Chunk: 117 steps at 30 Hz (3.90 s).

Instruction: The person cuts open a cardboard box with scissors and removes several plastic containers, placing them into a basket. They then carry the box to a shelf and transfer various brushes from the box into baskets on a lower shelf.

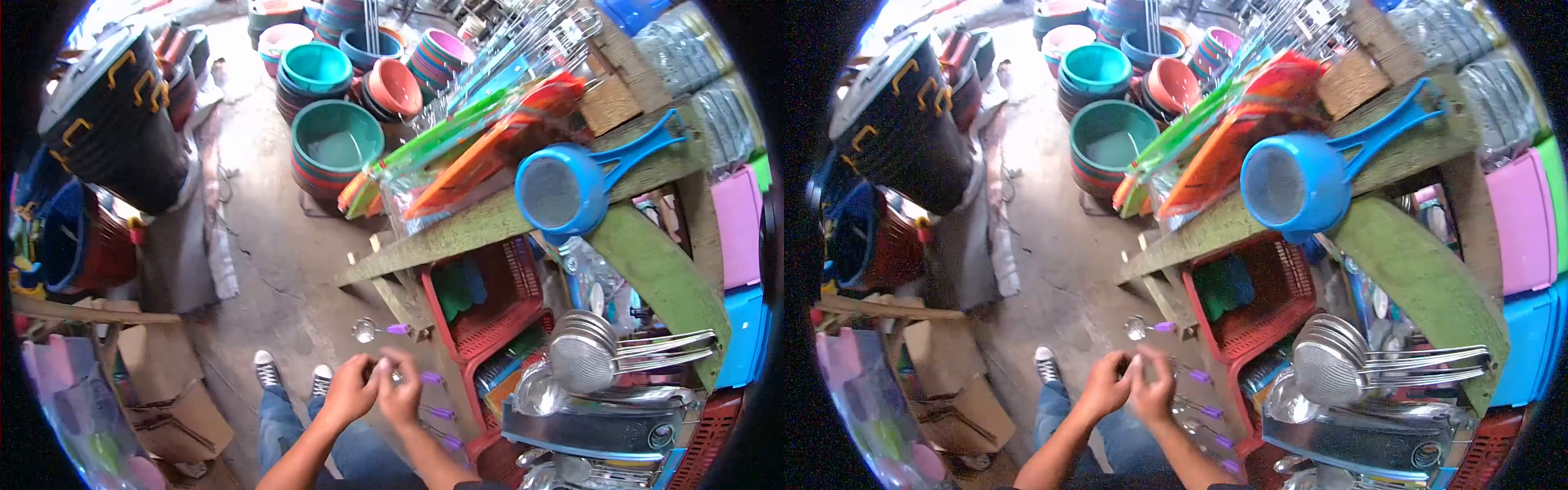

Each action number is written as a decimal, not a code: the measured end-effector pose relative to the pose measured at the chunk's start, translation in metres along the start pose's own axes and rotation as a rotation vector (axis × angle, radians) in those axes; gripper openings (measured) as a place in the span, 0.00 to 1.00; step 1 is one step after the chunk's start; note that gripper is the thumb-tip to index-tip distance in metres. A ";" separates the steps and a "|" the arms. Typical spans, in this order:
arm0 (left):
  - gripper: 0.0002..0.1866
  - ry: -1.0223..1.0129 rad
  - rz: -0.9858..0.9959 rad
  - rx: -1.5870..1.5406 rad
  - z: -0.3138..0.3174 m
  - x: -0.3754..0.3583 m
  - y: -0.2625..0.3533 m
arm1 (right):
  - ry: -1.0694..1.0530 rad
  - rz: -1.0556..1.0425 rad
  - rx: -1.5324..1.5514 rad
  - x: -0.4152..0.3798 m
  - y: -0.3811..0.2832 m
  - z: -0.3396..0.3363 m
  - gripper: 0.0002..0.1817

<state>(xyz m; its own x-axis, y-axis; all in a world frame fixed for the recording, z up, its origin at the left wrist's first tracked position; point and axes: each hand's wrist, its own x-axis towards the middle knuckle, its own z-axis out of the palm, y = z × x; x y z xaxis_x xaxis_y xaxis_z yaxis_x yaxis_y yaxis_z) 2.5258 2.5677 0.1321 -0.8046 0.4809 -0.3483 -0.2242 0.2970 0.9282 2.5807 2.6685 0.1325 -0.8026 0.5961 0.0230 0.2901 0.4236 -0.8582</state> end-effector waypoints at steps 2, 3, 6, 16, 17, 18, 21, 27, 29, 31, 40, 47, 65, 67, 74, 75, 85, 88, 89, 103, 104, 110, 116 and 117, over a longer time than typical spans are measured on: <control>0.16 0.098 -0.100 0.082 -0.014 -0.029 -0.017 | -0.152 0.043 0.155 -0.030 -0.012 0.017 0.07; 0.17 0.143 -0.147 0.150 -0.024 -0.047 -0.023 | -0.166 0.020 0.200 -0.042 -0.014 0.020 0.07; 0.16 0.281 -0.224 0.127 -0.049 -0.104 -0.059 | -0.412 -0.013 0.214 -0.067 -0.019 0.033 0.08; 0.19 0.713 -0.124 0.000 -0.107 -0.270 0.019 | -0.901 -0.182 0.390 -0.092 -0.153 0.064 0.14; 0.17 0.720 -0.085 -0.127 -0.109 -0.283 0.016 | -0.943 -0.191 0.419 -0.100 -0.160 0.068 0.14; 0.17 0.780 -0.078 -0.146 -0.107 -0.295 0.017 | -0.994 -0.229 0.413 -0.107 -0.172 0.067 0.14; 0.13 0.921 0.144 -0.347 -0.096 -0.338 0.038 | -1.121 -0.353 0.490 -0.143 -0.203 0.066 0.13; 0.15 1.073 0.229 -0.385 -0.076 -0.472 0.069 | -1.507 -0.521 0.425 -0.265 -0.268 0.043 0.09; 0.15 1.059 0.219 -0.451 -0.065 -0.526 0.066 | -1.622 -0.613 0.435 -0.318 -0.287 0.031 0.09; 0.14 1.178 0.211 -0.403 -0.051 -0.584 0.064 | -1.666 -0.809 0.436 -0.362 -0.292 0.027 0.11; 0.13 1.718 -0.002 -0.143 0.009 -0.763 0.027 | -1.880 -1.243 0.403 -0.529 -0.333 -0.002 0.23; 0.16 1.919 -0.575 0.390 0.002 -0.808 -0.009 | -1.875 -1.553 0.284 -0.631 -0.356 0.043 0.30; 0.25 2.262 -0.416 0.463 0.006 -0.775 -0.068 | -1.694 -2.524 -0.674 -0.749 -0.356 0.120 0.39; 0.25 2.272 -0.425 0.460 0.006 -0.772 -0.068 | -1.675 -2.532 -0.584 -0.749 -0.357 0.124 0.35; 0.24 2.330 -0.395 0.470 0.003 -0.768 -0.075 | -1.587 -2.643 -0.401 -0.739 -0.355 0.098 0.31; 0.24 2.325 -0.390 0.469 0.004 -0.767 -0.076 | -1.570 -2.623 -0.439 -0.739 -0.353 0.103 0.29; 0.25 2.326 -0.331 0.422 0.003 -0.764 -0.080 | -1.898 -2.459 -0.439 -0.735 -0.362 0.066 0.30; 0.26 2.371 -0.307 0.482 -0.003 -0.759 -0.091 | -2.240 -2.326 -0.550 -0.739 -0.345 0.065 0.28; 0.26 2.381 -0.298 0.502 -0.004 -0.757 -0.094 | -2.232 -2.329 -0.539 -0.738 -0.338 0.064 0.28; 0.24 2.356 -0.285 0.433 0.000 -0.755 -0.090 | -2.349 -1.217 0.108 -0.714 -0.367 0.110 0.36; 0.23 2.359 -0.283 0.440 -0.001 -0.756 -0.090 | -2.344 -1.213 0.110 -0.712 -0.372 0.113 0.36; 0.21 2.331 -0.273 0.413 0.000 -0.759 -0.087 | -1.757 -1.508 0.580 -0.712 -0.366 0.162 0.31; 0.17 2.293 -0.371 0.418 0.001 -0.759 -0.089 | -2.000 -1.073 0.460 -0.684 -0.372 0.124 0.31; 0.17 2.288 -0.366 0.421 0.001 -0.759 -0.088 | -1.985 -1.062 0.394 -0.678 -0.372 0.125 0.31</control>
<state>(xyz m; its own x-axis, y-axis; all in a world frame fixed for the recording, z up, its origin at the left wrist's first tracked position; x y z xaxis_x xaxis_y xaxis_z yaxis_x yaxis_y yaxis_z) 3.1571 2.1775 0.3142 0.0788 -0.8643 0.4967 -0.6022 0.3558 0.7147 2.9521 2.0213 0.3727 0.0399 -0.9721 0.2313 -0.3265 -0.2315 -0.9164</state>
